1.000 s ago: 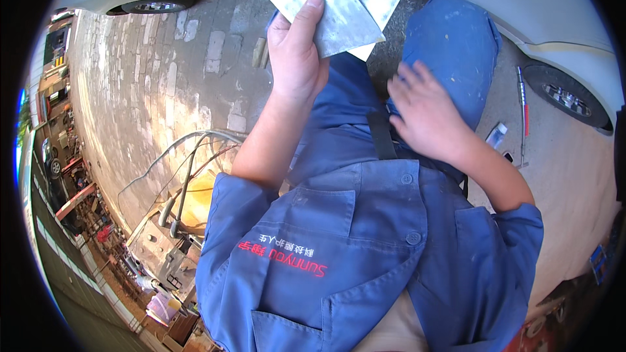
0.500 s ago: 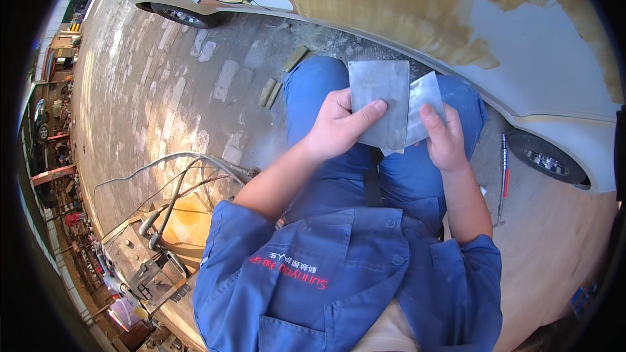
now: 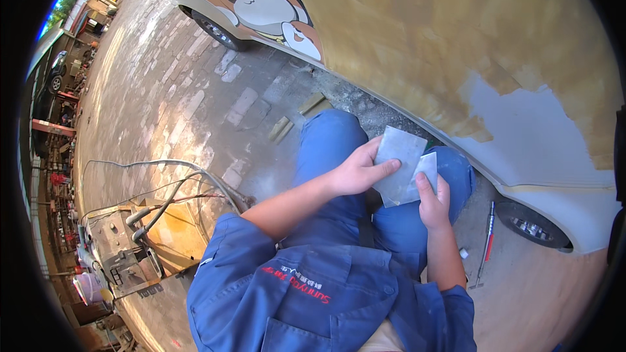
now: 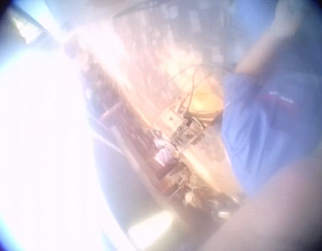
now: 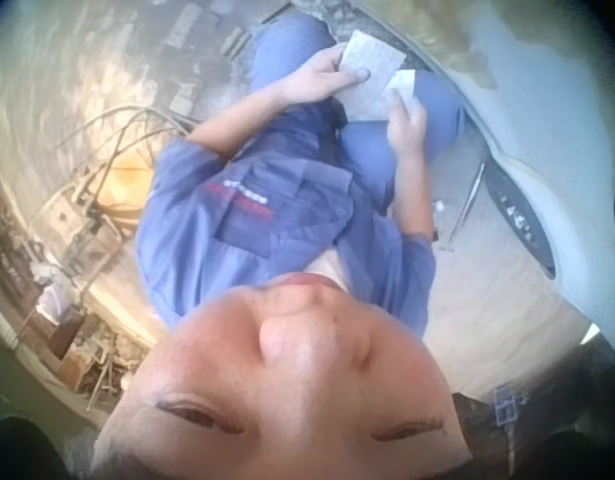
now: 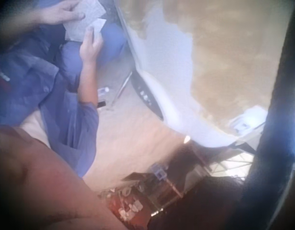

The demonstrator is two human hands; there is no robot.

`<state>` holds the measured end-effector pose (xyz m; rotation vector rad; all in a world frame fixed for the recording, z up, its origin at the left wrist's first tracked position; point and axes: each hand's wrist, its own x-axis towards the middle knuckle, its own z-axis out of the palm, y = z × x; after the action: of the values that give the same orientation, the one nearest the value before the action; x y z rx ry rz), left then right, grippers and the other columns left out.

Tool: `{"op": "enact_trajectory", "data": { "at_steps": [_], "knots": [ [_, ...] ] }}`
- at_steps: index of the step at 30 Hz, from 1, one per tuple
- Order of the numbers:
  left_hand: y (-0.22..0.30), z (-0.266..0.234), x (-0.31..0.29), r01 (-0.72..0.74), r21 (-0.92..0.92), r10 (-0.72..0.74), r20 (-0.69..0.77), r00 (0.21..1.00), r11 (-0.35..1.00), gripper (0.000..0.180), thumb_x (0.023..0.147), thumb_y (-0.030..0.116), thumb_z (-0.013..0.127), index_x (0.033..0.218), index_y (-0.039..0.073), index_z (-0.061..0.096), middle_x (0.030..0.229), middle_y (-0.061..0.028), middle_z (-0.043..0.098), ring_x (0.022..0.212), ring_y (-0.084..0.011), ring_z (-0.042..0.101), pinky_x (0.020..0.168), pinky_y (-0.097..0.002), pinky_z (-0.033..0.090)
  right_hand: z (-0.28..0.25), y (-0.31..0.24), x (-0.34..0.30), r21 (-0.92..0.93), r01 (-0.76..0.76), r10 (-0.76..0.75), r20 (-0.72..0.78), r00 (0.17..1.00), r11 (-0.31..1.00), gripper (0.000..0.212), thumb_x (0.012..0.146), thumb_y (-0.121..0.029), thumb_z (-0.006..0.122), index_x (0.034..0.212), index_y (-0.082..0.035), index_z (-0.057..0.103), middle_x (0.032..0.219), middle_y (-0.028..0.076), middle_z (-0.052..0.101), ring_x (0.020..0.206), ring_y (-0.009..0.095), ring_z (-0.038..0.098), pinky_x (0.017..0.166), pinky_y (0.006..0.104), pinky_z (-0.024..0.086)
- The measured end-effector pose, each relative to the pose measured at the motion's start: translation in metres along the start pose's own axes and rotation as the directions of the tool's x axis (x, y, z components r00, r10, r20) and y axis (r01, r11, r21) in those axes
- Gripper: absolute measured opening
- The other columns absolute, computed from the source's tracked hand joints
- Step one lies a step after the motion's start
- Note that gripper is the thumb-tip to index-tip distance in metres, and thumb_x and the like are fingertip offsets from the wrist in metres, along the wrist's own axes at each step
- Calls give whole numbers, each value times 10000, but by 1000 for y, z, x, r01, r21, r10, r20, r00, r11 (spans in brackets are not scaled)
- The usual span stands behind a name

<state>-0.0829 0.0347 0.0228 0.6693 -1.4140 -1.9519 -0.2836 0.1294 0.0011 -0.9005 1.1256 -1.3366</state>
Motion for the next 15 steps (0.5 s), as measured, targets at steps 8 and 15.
{"op": "enact_trajectory", "data": {
  "at_steps": [8,15],
  "knots": [
    [36,11,46,-177,739,281,-17,959,650,563,973,259,681,1387,-61,472,1332,-281,561,1261,-414,565,1098,-445,446,-8,9,-2,11,121,-116,-212,970,993,261,1041,-172,638,1175,49,673,1101,70,704,974,133,640,874,303,514],
    [155,-46,170,-250,967,929,135,345,-48,904,958,419,607,1591,-88,207,1658,-340,171,1569,-482,116,1267,-568,104,-7,13,-7,-330,177,-224,-107,969,927,228,1022,-160,643,1105,49,683,1015,77,718,906,138,648,822,305,514]
  ]
}}
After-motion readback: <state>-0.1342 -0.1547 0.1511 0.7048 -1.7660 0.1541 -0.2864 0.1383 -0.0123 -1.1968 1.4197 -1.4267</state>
